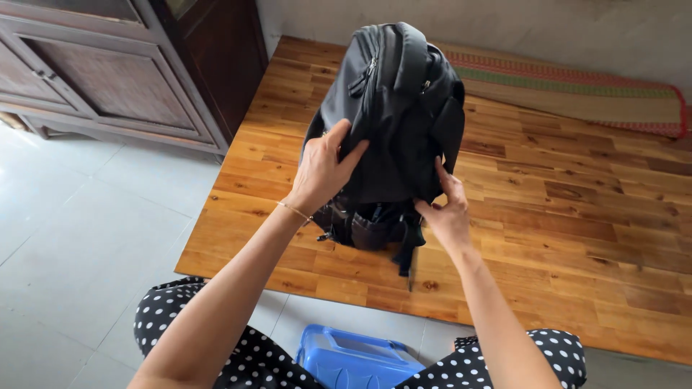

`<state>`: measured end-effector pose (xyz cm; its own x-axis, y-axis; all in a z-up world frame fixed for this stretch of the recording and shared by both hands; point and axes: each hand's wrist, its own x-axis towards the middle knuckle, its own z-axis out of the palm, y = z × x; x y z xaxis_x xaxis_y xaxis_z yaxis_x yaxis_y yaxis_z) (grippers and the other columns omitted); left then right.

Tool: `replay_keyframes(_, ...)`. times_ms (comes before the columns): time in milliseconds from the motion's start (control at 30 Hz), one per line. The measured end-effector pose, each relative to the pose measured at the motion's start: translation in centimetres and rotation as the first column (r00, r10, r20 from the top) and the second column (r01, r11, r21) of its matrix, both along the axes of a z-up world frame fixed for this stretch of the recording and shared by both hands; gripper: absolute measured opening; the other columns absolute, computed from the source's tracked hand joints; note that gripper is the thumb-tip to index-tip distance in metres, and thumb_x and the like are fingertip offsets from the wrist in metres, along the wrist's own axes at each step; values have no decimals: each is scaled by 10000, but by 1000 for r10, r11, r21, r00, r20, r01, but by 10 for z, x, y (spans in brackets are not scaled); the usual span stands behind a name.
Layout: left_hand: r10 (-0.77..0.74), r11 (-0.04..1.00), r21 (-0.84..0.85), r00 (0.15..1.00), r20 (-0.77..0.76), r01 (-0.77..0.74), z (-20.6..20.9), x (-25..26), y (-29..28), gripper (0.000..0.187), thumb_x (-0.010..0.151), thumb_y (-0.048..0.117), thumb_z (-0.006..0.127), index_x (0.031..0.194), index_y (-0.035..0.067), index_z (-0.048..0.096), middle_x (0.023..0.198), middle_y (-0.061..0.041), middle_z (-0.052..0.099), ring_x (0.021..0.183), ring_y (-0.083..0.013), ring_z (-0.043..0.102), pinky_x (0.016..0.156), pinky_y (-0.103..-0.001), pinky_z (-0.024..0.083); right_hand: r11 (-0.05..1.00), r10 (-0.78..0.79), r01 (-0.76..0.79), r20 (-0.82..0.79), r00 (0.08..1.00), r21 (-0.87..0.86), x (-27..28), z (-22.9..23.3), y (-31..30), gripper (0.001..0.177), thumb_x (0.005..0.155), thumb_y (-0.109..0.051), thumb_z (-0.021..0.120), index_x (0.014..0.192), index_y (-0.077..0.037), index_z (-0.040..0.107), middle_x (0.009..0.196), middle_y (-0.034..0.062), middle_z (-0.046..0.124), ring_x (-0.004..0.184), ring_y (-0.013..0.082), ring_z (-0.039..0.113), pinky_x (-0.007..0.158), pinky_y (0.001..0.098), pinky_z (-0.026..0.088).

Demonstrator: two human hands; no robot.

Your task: The person unzips a backpack on a wooden table, fastens the side and chest buckles, and adjusts the straps. They then lift the bag by the top handle and shoulder straps before zipping the compartments closed.

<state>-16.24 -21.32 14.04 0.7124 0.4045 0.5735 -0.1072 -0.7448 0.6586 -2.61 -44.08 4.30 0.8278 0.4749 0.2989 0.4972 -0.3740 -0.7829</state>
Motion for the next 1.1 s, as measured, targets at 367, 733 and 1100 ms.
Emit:
replay_keyframes(367,-89,989,-128,988,-127,73,17,21,-7,392,867,359,816,884,-7,676,648,-116,641,570,-241,614,582,-366,496,982,46,59,-532,846,180,-8,-11,-42,744,824,-192,785,1492,-103,470,1302,123,670,1011,189,714,767,370,595)
replay_keyframes(733,149,328,-941,980,133,78,-149,-68,-44,246,1017,245,633,1096,13,622,912,-49,665,745,-101,628,668,-246,543,963,46,97,-506,861,253,-50,-29,-37,508,849,-300,783,1246,-25,626,1056,15,725,831,94,640,626,244,490)
replay_keyframes(1100,-152,404,-908,987,56,113,-145,-68,-91,403,966,194,663,1334,31,649,1238,-77,723,997,-121,686,873,-281,567,859,380,102,-759,529,501,-57,-19,-40,265,978,-195,636,1128,20,675,583,-42,463,499,71,389,496,249,328)
